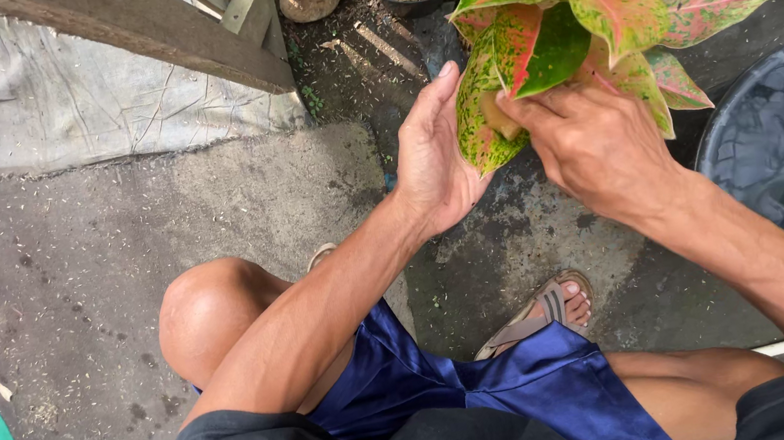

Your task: The person squats beside a potted Aglaonema and uses a yellow sponge to wipe each leaf. They repeatedly dip the sponge into a nearby black bucket of water and wipe the leaves one by one, turning the plant as needed to reach different sides.

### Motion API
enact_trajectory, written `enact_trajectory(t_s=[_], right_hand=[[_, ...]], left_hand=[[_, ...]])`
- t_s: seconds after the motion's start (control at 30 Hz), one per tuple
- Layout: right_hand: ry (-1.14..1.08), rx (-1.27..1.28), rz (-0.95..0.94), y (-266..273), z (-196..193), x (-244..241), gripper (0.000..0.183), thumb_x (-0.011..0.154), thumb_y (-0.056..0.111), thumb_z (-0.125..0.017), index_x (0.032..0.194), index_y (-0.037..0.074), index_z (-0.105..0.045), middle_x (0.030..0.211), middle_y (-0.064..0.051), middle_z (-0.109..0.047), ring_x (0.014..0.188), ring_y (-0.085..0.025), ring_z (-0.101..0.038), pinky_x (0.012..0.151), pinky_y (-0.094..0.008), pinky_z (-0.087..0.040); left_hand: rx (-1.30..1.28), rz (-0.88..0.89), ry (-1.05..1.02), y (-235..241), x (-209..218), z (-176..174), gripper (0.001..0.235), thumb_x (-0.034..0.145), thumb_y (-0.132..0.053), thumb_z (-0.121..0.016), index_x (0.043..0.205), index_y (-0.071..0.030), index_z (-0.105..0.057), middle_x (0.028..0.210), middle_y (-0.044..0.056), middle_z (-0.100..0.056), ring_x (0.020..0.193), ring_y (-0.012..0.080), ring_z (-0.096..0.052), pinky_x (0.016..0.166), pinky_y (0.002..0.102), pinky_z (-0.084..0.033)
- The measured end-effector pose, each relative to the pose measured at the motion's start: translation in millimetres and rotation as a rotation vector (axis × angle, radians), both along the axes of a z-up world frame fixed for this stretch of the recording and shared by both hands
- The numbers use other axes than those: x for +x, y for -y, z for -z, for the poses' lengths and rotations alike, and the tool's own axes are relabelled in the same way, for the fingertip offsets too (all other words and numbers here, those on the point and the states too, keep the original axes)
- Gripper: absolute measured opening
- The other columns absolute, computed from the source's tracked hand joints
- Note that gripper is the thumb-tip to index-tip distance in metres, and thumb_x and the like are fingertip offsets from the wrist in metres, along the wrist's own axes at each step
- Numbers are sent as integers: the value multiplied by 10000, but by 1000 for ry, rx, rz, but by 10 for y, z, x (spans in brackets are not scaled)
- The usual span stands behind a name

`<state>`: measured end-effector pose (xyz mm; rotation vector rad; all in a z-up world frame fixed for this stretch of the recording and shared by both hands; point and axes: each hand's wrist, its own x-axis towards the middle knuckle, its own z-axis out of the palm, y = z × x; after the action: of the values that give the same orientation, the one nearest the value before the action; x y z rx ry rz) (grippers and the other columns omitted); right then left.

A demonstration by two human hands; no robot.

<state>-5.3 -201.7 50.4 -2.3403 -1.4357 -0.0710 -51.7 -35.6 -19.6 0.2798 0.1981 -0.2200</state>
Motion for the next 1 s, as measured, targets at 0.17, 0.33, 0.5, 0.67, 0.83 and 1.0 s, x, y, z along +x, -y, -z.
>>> enact_trajectory(t_s=[0.17, 0.33, 0.5, 0.67, 0.83, 1.0], right_hand=[[-181, 105, -78, 30, -91, -138, 381, 839, 26, -702, 1220, 35, -696, 1141, -139, -719, 1012, -303, -722, 848, -393, -602], [-26, 145, -269, -60, -224, -291, 379, 820, 43, -735, 1191, -14, -682, 1158, -147, -679, 1072, -302, -697, 880, -377, -594], [72, 45, -295, 12, -383, -254, 411, 716, 39, -761, 1119, -10, -694, 1096, -128, -687, 1029, -290, -705, 861, -381, -591], [103, 138, -93, 164, -272, -95, 360, 835, -34, -733, 1187, 23, -685, 1169, -124, -686, 1063, -294, -692, 878, -381, -574], [93, 55, 33, 75, 18, -3, 386, 898, -24, -736, 1276, 33, -683, 1182, -110, -702, 1008, -284, -693, 863, -406, -573], [110, 115, -173, 144, 149, 11, 516, 748, -9, -666, 1262, 33, -671, 1189, -147, -708, 1040, -332, -721, 890, -429, -592]], left_hand=[[193, 20, -157, 47, 62, 247, 394, 1009, -216, -555, 1328, 14, -531, 1219, 178, -644, 1052, 257, -682, 928, 397, -593], [154, 7, -267, -8, 137, 328, 353, 1065, -232, -523, 1308, 20, -564, 1153, 176, -653, 991, 255, -659, 893, 411, -565], [-69, -43, -174, -46, 195, 344, 352, 1055, -175, -482, 1318, 47, -560, 1234, 200, -676, 1112, 276, -687, 1026, 413, -553], [-28, 6, -103, -8, 183, 339, 348, 1064, -192, -469, 1317, 35, -545, 1222, 181, -676, 1093, 284, -685, 1007, 440, -548], [9, -24, -57, 112, 93, 230, 383, 1115, -271, -466, 1378, -4, -543, 1277, 132, -659, 1162, 225, -655, 1062, 389, -537], [-56, 27, 65, 10, 32, 124, 446, 1138, -364, -481, 1395, -7, -551, 1284, 132, -656, 1171, 233, -631, 1046, 385, -528]])
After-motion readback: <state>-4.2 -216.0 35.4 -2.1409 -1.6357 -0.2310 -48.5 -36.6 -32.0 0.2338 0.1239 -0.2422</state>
